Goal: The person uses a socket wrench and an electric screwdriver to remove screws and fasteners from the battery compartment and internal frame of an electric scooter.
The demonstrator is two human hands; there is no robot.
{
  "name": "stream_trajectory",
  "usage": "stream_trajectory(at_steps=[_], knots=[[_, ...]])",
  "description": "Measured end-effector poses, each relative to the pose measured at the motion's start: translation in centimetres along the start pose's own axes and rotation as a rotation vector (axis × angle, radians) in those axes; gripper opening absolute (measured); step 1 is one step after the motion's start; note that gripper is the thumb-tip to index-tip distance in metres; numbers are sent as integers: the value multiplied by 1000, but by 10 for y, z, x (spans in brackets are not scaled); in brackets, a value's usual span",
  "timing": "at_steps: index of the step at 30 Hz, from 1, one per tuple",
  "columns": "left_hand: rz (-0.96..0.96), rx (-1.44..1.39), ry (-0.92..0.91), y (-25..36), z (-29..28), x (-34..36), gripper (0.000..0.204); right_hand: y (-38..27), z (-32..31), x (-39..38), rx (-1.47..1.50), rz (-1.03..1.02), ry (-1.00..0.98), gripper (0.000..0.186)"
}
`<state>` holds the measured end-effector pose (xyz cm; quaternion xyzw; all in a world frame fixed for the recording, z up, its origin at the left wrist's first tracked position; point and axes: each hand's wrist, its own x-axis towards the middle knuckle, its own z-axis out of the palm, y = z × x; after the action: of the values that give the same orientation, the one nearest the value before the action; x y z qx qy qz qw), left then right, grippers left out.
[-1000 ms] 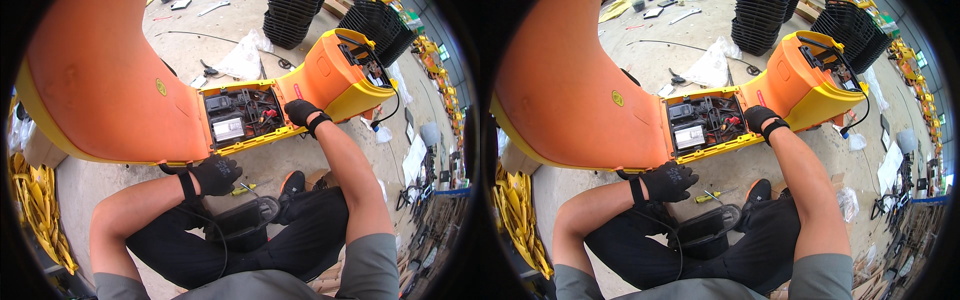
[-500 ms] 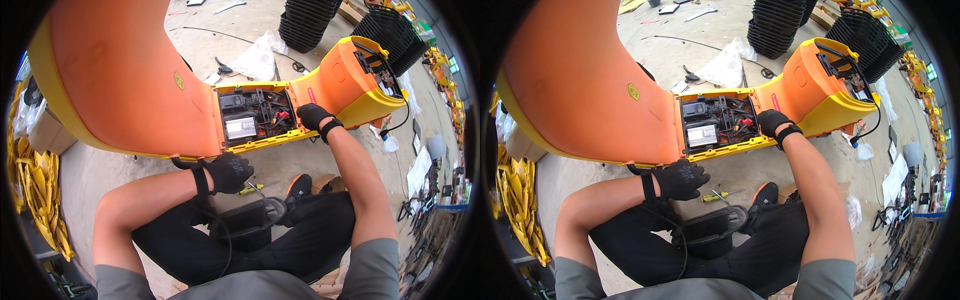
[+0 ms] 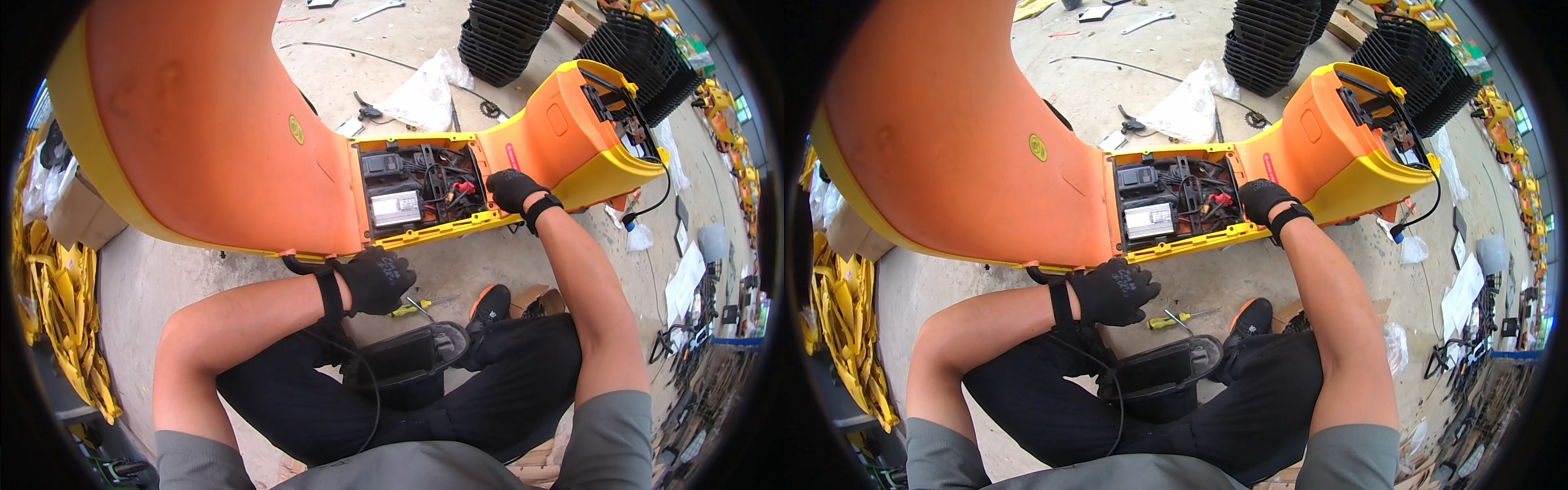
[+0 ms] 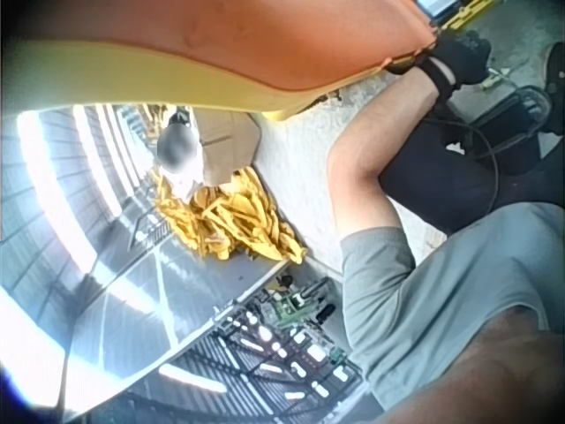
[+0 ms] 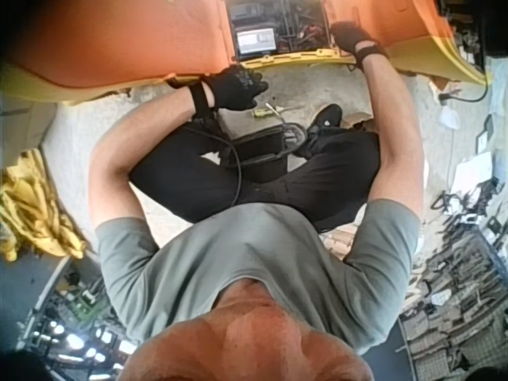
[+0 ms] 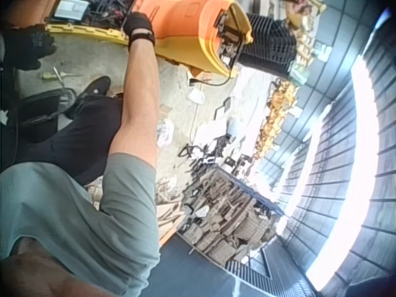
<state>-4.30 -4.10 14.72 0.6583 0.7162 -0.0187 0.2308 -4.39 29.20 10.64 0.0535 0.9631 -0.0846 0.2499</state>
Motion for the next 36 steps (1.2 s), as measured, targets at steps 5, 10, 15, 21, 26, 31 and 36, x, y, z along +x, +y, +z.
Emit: stream_trajectory(at_steps=[5, 10, 15, 21, 26, 31, 36], knots=[[-27, -32, -64, 0, -4, 0, 32, 4, 4, 3, 14, -30, 14, 16], [-48, -34, -125, 0, -6, 2, 30, 3, 1, 2, -62, -68, 5, 16], [-57, -44, -147, 0, -9, 1, 31, -1, -3, 0, -98, -75, -2, 18], [-56, -44, -146, 0, -8, 1, 30, -1, 0, 4, -102, -38, -6, 19], [-47, -44, -126, 0, -8, 0, 31, 2, 3, 4, -76, -68, 57, 17], [-53, -37, -131, 0, -6, 2, 31, 1, 2, 4, -75, -54, 47, 17], [-59, -30, -135, 0, -6, 1, 31, -5, -2, 2, -53, -13, -14, 17]])
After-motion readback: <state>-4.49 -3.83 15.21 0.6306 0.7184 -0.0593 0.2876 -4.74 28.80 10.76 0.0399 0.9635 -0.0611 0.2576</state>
